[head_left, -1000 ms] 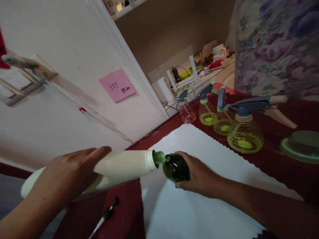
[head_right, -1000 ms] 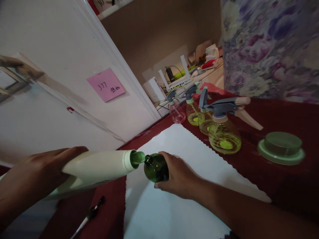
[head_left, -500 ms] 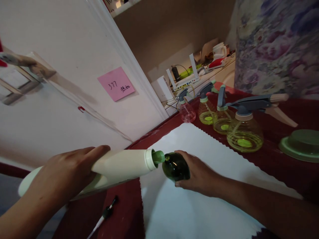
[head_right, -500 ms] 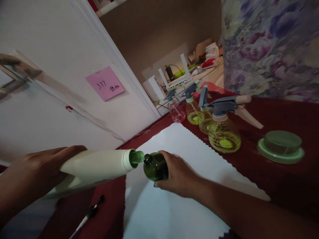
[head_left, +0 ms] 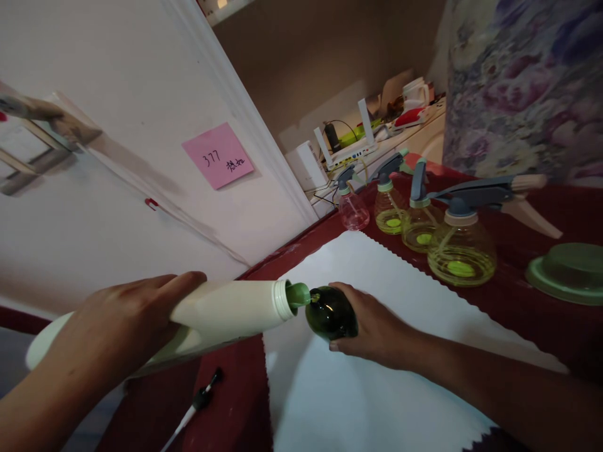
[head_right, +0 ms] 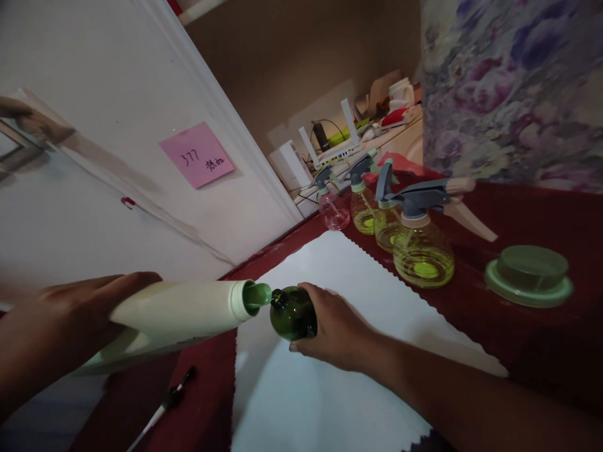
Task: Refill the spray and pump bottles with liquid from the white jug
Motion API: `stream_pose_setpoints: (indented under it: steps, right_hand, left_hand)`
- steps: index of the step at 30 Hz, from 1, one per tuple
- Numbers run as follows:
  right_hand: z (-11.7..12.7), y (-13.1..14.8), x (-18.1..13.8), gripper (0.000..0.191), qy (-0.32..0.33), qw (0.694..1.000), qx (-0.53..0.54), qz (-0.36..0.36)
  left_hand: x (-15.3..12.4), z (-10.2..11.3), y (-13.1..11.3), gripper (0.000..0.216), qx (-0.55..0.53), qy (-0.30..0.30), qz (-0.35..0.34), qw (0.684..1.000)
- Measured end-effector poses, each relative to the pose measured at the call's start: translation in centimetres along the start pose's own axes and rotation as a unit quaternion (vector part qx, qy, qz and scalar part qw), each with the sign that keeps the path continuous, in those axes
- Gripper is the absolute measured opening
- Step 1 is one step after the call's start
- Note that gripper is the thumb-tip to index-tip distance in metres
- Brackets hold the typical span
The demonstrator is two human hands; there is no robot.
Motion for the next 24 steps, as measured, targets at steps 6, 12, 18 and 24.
stream_pose_setpoints:
  steps: [6,12,18,24]
  right_hand:
    - [0.01,0.01,0.03,0.076,0.000,1.000,0.007,-0.002]
    - [-0.03,-0.09,0.04,0.076,0.006,1.000,0.006,-0.009]
    - [0.06,-0.10,-0.05,0.077,0.003,1.000,0.000,-0.007]
    - [0.03,0.05,-0.07,0.073,0.007,1.000,0.008,-0.005]
  left_hand:
    - [-0.10,-0.19,0.26,0.042,0.004,0.019,0.007,1.000]
    - [0.08,-0.37,0.36,0.042,-0.003,0.024,0.013,1.000]
    - [0.43,-0.27,0.11,0.045,0.005,0.096,0.052,0.994]
    - [0.51,0.15,-0.20,0.046,0.012,0.114,0.063,0.991]
Point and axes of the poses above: each hand's wrist, its own x-axis towards the middle knuckle, its own z-axis out of the back of the hand, y = z × x, the point moved 8 cm from there along x, towards the middle knuckle, and after that the axes turned 2 degrees about -x, right-handed, at the moved point
